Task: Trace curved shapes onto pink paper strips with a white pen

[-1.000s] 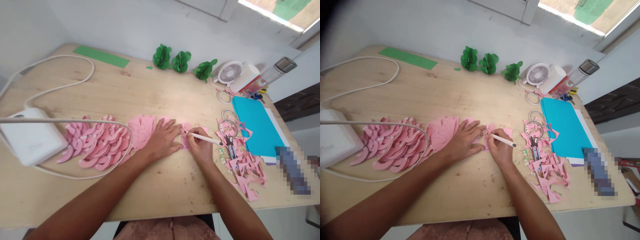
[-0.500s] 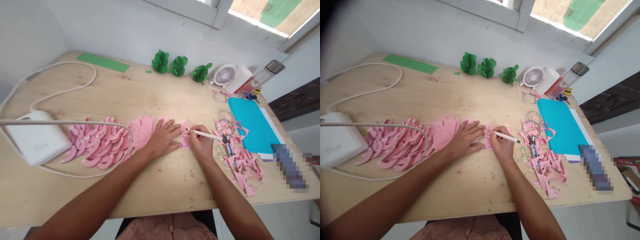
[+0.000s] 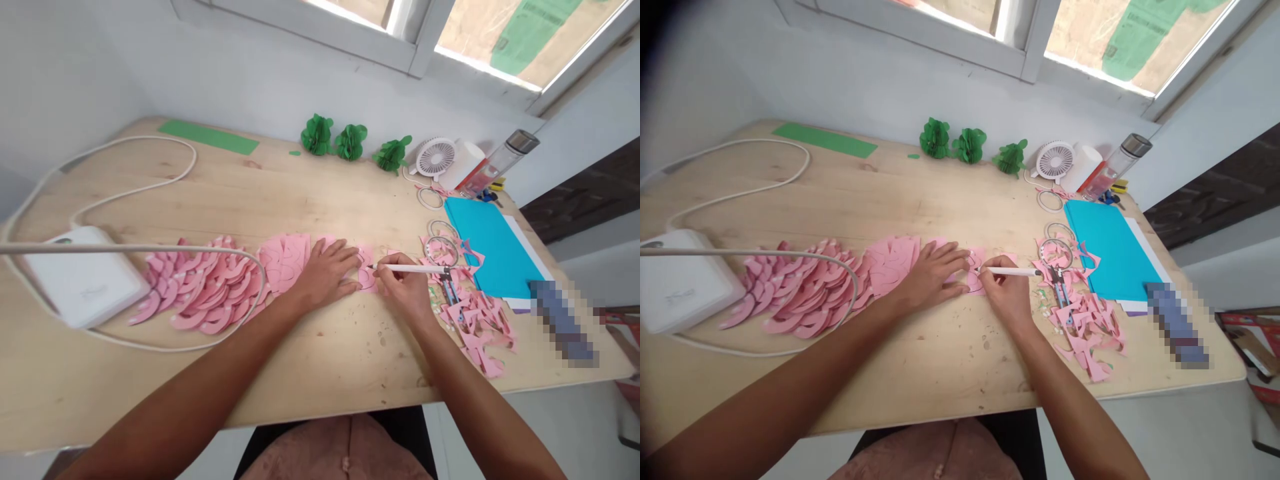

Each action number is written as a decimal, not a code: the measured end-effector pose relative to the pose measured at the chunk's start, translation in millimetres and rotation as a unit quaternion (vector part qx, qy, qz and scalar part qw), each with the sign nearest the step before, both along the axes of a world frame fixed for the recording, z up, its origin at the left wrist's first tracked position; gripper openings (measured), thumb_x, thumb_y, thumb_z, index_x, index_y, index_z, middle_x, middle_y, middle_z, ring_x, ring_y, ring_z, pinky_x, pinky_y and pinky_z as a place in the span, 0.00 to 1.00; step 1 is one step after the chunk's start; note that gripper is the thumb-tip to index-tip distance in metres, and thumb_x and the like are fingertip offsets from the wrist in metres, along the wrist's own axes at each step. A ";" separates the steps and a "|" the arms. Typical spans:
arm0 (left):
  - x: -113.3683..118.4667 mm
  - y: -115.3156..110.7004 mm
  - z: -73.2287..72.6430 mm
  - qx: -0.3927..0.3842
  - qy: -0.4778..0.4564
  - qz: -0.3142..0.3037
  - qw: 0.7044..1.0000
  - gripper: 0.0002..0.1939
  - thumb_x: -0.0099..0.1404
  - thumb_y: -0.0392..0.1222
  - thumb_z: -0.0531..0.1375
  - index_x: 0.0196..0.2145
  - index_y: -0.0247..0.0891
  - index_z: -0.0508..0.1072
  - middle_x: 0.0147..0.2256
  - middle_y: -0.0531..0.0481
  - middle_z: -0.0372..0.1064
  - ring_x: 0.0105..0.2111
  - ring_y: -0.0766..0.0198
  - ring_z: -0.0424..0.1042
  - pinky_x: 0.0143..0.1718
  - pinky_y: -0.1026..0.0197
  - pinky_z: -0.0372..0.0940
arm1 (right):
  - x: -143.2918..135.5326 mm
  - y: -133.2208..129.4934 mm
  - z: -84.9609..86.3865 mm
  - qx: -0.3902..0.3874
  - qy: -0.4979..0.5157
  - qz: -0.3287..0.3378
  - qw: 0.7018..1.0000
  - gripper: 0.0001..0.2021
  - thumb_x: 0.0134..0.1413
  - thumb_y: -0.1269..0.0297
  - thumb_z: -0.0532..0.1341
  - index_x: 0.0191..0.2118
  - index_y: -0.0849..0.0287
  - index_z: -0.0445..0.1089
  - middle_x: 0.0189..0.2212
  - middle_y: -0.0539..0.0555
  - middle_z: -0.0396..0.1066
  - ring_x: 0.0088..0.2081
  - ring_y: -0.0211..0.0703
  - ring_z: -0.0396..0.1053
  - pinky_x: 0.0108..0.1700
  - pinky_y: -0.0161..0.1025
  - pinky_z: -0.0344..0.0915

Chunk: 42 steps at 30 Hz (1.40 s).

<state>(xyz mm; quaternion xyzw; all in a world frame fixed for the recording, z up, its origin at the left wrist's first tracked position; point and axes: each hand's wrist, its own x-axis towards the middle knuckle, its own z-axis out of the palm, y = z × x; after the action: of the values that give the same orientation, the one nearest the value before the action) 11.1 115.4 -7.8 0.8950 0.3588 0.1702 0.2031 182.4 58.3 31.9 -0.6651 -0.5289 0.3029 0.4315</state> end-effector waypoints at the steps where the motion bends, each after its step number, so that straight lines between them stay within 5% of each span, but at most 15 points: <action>1: 0.0 -0.1 0.1 0.000 0.000 0.001 1.000 0.15 0.61 0.49 0.61 0.44 0.45 0.70 0.59 0.48 0.63 0.63 0.46 0.52 0.62 0.33 0.39 | -0.2 -1.9 -3.4 -0.006 0.000 0.005 1.000 0.05 0.48 0.63 0.59 0.29 0.58 0.69 0.24 0.49 0.71 0.22 0.36 0.62 0.25 0.34 0.57; 8: -0.4 -0.3 0.0 -0.001 -0.007 0.001 1.000 0.15 0.60 0.49 0.61 0.44 0.45 0.70 0.59 0.48 0.63 0.63 0.46 0.52 0.62 0.33 0.40 | -7.1 -7.5 -25.0 0.023 0.016 -0.021 0.999 0.06 0.48 0.61 0.61 0.32 0.58 0.68 0.25 0.48 0.70 0.25 0.37 0.63 0.27 0.34 0.59; 42: -0.4 -0.3 -1.3 -0.002 -0.006 0.004 1.000 0.14 0.60 0.46 0.60 0.44 0.45 0.69 0.59 0.49 0.63 0.63 0.46 0.52 0.63 0.33 0.40 | -12.0 -7.6 -32.5 0.037 -0.032 0.016 0.999 0.07 0.52 0.60 0.59 0.33 0.56 0.70 0.26 0.49 0.72 0.26 0.38 0.66 0.29 0.35 0.61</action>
<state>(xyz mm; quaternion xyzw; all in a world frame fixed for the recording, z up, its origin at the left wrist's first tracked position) 10.8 115.1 -9.2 0.8922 0.3611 0.1757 0.2066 170.4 50.6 -0.5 -0.6492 -0.5639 0.2688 0.4340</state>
